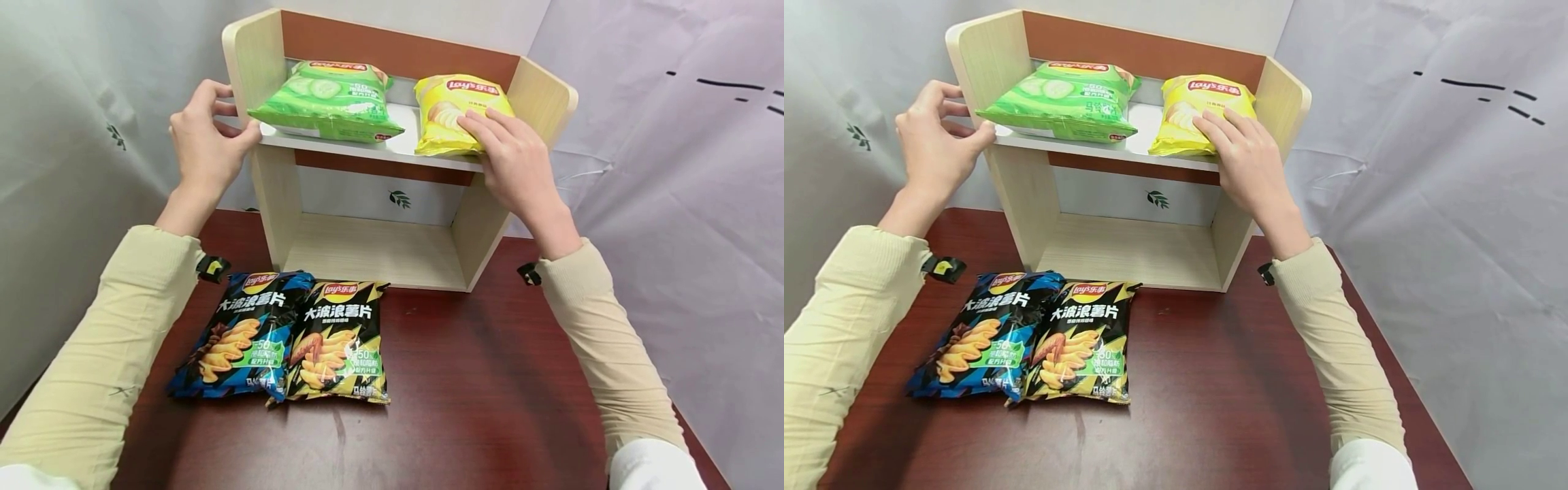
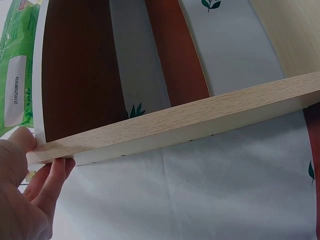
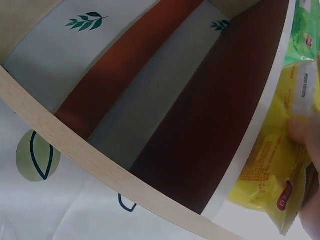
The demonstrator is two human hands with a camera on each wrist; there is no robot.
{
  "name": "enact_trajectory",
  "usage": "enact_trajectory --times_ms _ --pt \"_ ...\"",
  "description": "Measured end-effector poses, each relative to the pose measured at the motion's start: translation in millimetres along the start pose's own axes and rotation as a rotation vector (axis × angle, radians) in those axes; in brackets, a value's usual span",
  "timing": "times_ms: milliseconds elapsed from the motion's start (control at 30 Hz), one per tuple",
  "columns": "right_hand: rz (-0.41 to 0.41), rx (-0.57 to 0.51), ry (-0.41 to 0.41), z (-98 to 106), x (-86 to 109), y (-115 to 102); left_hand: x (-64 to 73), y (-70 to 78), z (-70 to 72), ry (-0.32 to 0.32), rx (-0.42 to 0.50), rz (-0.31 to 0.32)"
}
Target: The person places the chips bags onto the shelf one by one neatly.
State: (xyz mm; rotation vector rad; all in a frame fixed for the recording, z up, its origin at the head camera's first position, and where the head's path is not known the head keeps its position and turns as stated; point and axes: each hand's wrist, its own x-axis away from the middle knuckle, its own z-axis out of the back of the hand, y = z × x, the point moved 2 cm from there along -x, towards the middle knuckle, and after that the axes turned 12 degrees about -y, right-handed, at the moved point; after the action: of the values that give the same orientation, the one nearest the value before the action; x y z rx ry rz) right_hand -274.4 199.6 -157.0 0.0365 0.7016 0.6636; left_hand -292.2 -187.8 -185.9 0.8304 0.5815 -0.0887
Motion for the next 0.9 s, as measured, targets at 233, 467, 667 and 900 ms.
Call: enact_trajectory --times_ms 233,467,667,900 --pt "0.000 -0.045 -0.054 -0.6 0.0 1.4 -0.2 -0.2 0.4 -0.004 0.000 -0.006" --pt "0.004 -0.052 -0.119 -1.3 1.5 3.6 0.2 -0.2 0.4 -0.004 0.000 -0.008" --pt "0.008 -0.052 -0.198 0.0 3.5 7.9 0.5 0.6 0.1 0.004 0.007 -0.015" --pt "-0.021 -0.033 -0.255 2.2 5.6 7.4 1.0 1.1 0.2 0.007 0.011 -0.015"
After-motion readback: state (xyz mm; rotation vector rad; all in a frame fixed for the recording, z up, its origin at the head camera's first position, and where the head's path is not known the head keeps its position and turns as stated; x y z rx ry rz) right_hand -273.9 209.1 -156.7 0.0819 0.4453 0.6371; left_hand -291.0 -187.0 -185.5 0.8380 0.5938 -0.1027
